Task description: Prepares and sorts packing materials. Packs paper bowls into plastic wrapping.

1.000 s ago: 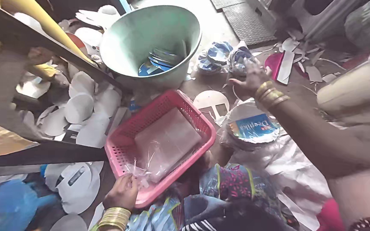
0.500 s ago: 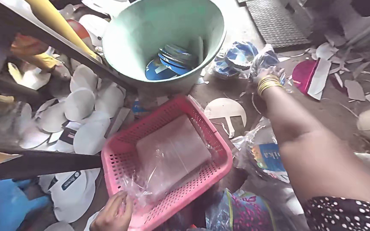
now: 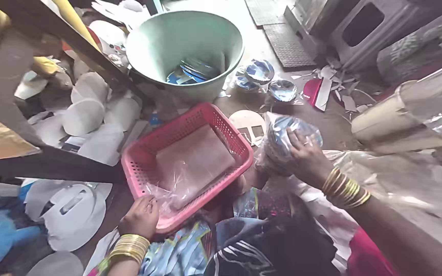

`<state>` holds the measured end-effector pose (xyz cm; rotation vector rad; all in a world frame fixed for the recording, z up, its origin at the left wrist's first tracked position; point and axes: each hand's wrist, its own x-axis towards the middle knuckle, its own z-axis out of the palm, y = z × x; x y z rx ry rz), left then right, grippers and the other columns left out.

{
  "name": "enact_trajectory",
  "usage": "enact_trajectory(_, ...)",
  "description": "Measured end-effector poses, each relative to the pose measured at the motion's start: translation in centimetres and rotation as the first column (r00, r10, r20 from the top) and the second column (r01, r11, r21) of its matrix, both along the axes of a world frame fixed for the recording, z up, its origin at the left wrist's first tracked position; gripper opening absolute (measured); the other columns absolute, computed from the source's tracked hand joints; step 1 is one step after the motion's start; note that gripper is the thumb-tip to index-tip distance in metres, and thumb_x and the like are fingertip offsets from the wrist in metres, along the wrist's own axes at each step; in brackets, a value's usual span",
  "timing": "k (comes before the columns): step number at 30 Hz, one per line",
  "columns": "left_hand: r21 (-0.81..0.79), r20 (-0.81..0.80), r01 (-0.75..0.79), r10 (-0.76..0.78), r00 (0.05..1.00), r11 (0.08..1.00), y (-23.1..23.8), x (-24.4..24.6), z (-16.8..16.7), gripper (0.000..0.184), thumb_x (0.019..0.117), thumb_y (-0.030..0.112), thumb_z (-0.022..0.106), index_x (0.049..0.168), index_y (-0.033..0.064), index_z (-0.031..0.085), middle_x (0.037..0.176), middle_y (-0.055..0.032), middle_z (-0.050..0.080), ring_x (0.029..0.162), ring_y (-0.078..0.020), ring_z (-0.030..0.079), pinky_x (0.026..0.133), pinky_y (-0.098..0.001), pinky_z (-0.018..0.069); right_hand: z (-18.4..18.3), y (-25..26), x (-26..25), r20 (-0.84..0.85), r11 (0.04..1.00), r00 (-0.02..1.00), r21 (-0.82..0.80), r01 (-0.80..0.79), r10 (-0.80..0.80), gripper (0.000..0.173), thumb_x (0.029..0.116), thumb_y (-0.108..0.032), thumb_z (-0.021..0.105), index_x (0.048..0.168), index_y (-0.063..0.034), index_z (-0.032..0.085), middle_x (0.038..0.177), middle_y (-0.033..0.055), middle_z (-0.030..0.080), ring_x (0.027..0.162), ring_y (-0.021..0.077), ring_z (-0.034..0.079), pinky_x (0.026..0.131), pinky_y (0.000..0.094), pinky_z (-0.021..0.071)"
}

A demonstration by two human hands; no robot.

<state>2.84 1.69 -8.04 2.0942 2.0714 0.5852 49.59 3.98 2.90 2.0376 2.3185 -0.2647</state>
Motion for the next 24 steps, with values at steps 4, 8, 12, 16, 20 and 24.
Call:
enact_trajectory(4,-0.031,0.012,0.010,-0.009,1.000,0.999,-0.5,0.2,0.6,0.023,0.0947,0.008,0.061,0.106,-0.0069,0.075,0.114,-0.0273,0.072,0.099,-0.0487,0.072,0.082,-0.0677,0.0545,0.2,-0.2,-1.0,0.152,0.932,0.985,-0.339,0.127,-0.079,0.078,0.0952,-0.025,0.068,0.160,-0.0033,0.032,0.169,0.0285,0.012,0.154,0.0525,0.014,0.114,0.0809,0.0083)
enact_trajectory(8,-0.086,0.011,0.005,-0.004,1.000,0.996,-0.7,0.4,1.4,0.024,0.0968,0.008,0.060,0.110,-0.0064,0.074,0.118,-0.0272,0.071,0.103,-0.0473,0.071,0.087,-0.0656,0.0543,0.0,0.5,-1.0,0.169,0.896,0.980,-0.411,0.169,-0.107,0.083,0.0964,-0.037,0.066,0.162,-0.0032,0.026,0.169,0.0280,0.014,0.154,0.0504,0.016,0.114,0.0802,0.0107)
enact_trajectory(12,-0.121,0.013,-0.002,0.004,1.000,0.993,-0.5,0.6,1.8,0.024,0.0970,0.006,0.060,0.112,-0.0070,0.074,0.119,-0.0284,0.070,0.105,-0.0479,0.070,0.088,-0.0656,0.0537,-0.6,1.0,-1.1,0.184,0.863,0.977,-0.470,0.183,-0.108,0.090,0.0965,-0.046,0.066,0.162,-0.0024,0.024,0.169,0.0277,0.009,0.155,0.0507,0.013,0.113,0.0812,0.0103)
enact_trajectory(16,-0.118,0.009,0.003,-0.001,1.000,0.993,-0.3,0.5,1.8,0.025,0.0966,0.006,0.059,0.111,-0.0074,0.074,0.118,-0.0276,0.071,0.103,-0.0478,0.071,0.087,-0.0654,0.0540,-1.3,1.4,-1.2,0.168,0.838,0.980,-0.514,0.181,-0.109,0.097,0.0938,-0.057,0.065,0.163,-0.0031,0.023,0.170,0.0274,0.006,0.155,0.0514,0.010,0.112,0.0812,0.0112)
enact_trajectory(20,-0.101,0.000,0.012,-0.012,1.000,0.995,-0.2,0.4,1.4,0.026,0.0958,0.008,0.059,0.109,-0.0077,0.074,0.116,-0.0274,0.072,0.102,-0.0470,0.071,0.086,-0.0648,0.0543,-1.8,1.8,-1.0,0.154,0.829,0.982,-0.531,0.178,-0.112,0.107,0.0896,-0.063,0.067,0.163,-0.0029,0.019,0.170,0.0280,0.005,0.155,0.0520,0.009,0.113,0.0809,0.0109)
enact_trajectory(24,-0.079,-0.022,0.015,-0.017,1.000,0.997,-0.1,0.3,1.2,0.025,0.0956,0.009,0.059,0.107,-0.0082,0.074,0.112,-0.0282,0.072,0.099,-0.0486,0.071,0.084,-0.0661,0.0542,-1.6,2.2,-0.8,0.156,0.816,0.983,-0.554,0.166,-0.095,0.114,0.0870,-0.068,0.068,0.164,-0.0025,0.014,0.170,0.0285,0.002,0.155,0.0524,0.007,0.113,0.0804,0.0109)
